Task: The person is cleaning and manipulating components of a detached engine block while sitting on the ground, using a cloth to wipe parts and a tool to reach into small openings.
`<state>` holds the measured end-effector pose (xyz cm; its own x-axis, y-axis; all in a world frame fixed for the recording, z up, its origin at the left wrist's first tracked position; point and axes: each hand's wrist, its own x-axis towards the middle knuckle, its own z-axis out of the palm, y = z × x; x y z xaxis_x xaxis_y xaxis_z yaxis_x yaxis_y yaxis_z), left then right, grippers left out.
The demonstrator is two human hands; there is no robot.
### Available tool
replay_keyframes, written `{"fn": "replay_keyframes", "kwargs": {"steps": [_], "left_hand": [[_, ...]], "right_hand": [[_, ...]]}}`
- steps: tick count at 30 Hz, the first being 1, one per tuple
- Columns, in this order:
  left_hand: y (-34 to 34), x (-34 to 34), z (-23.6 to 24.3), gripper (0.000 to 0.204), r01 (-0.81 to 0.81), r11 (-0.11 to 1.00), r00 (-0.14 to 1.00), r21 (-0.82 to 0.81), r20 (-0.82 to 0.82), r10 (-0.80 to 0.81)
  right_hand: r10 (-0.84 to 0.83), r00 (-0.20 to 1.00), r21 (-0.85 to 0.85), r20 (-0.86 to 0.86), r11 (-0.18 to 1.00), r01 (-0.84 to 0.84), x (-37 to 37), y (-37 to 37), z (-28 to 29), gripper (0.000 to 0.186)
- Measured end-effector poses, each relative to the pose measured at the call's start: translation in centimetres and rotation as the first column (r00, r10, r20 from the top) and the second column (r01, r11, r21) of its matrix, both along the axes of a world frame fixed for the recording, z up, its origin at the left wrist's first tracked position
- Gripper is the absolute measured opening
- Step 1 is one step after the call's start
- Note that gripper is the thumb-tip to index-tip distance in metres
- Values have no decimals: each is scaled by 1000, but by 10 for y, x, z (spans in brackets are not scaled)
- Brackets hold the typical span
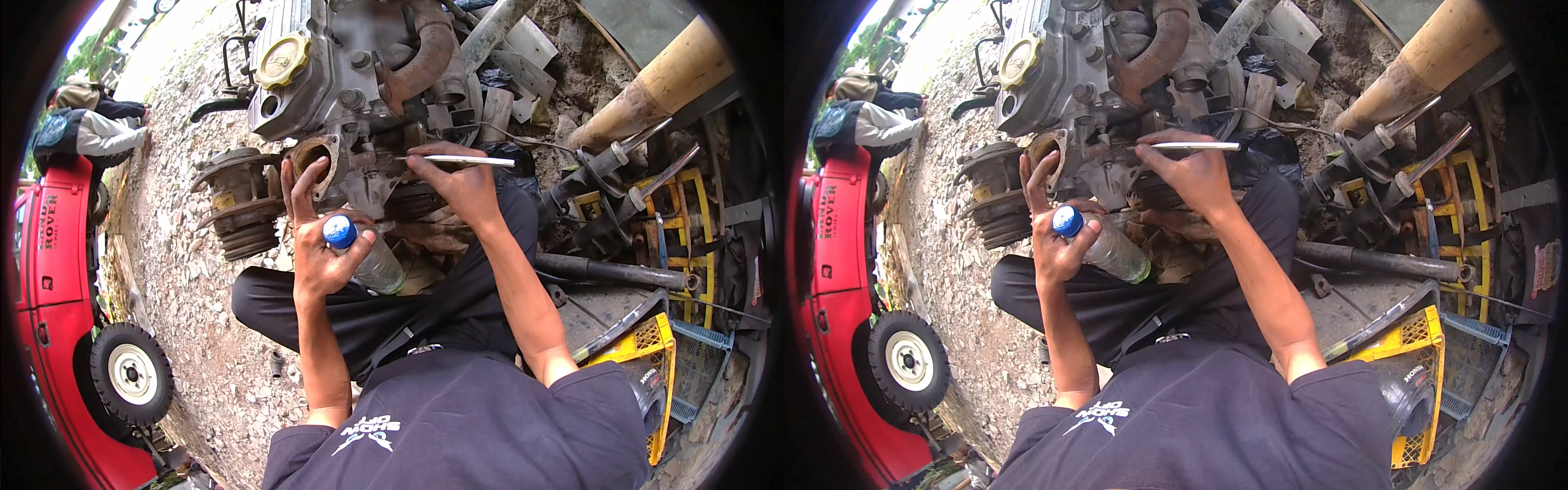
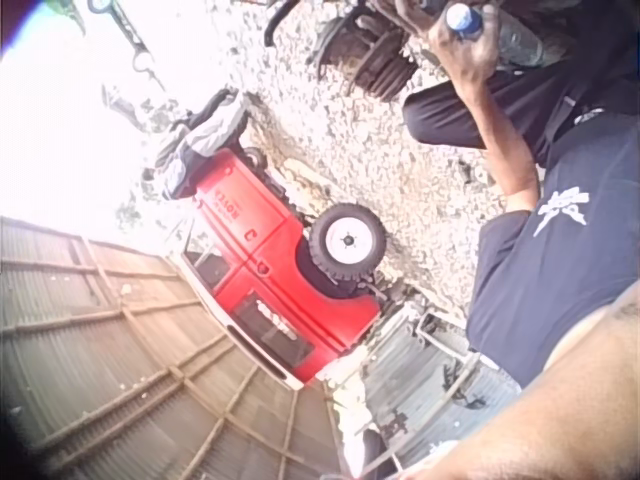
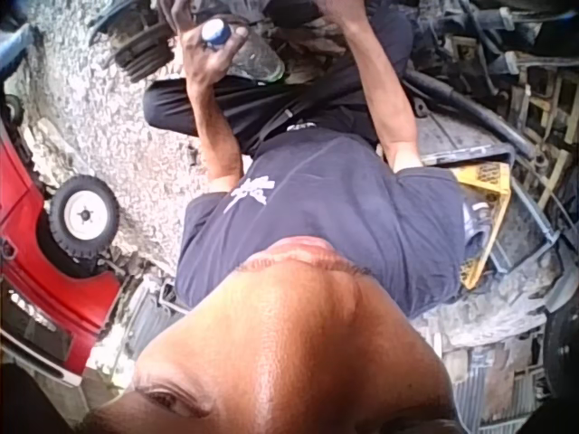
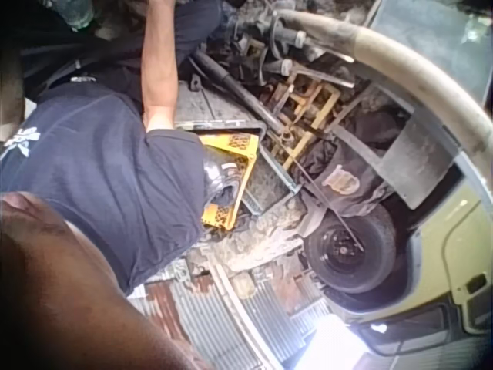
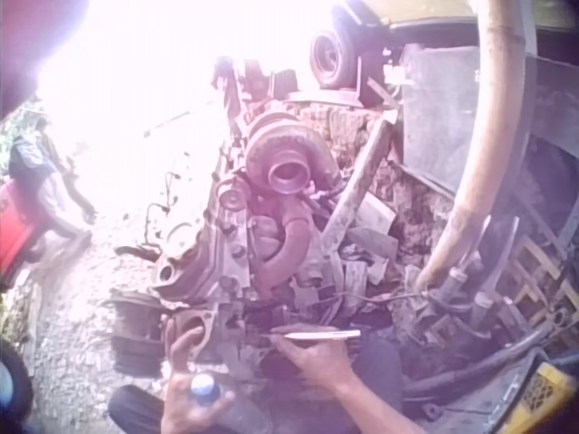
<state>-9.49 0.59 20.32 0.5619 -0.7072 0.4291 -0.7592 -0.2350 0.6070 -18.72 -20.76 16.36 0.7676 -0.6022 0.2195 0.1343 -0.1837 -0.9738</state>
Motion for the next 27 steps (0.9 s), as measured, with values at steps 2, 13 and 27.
{"fn": "replay_keyframes", "kwargs": {"steps": [2,13,27], "left_hand": [[0,1,0,17,-1,1000,1000,6,0,1],[-2,1,-3,19,2,999,1000,-34,-29,-3],[-2,1,-5,20,-6,999,1000,-45,-9,5]], "right_hand": [[-13,1000,81,8,997,12,3,-2,-2,19],[-142,990,126,-7,982,142,6,6,-2,22],[-244,961,17,-127,969,248,11,2,-22,24]]}}
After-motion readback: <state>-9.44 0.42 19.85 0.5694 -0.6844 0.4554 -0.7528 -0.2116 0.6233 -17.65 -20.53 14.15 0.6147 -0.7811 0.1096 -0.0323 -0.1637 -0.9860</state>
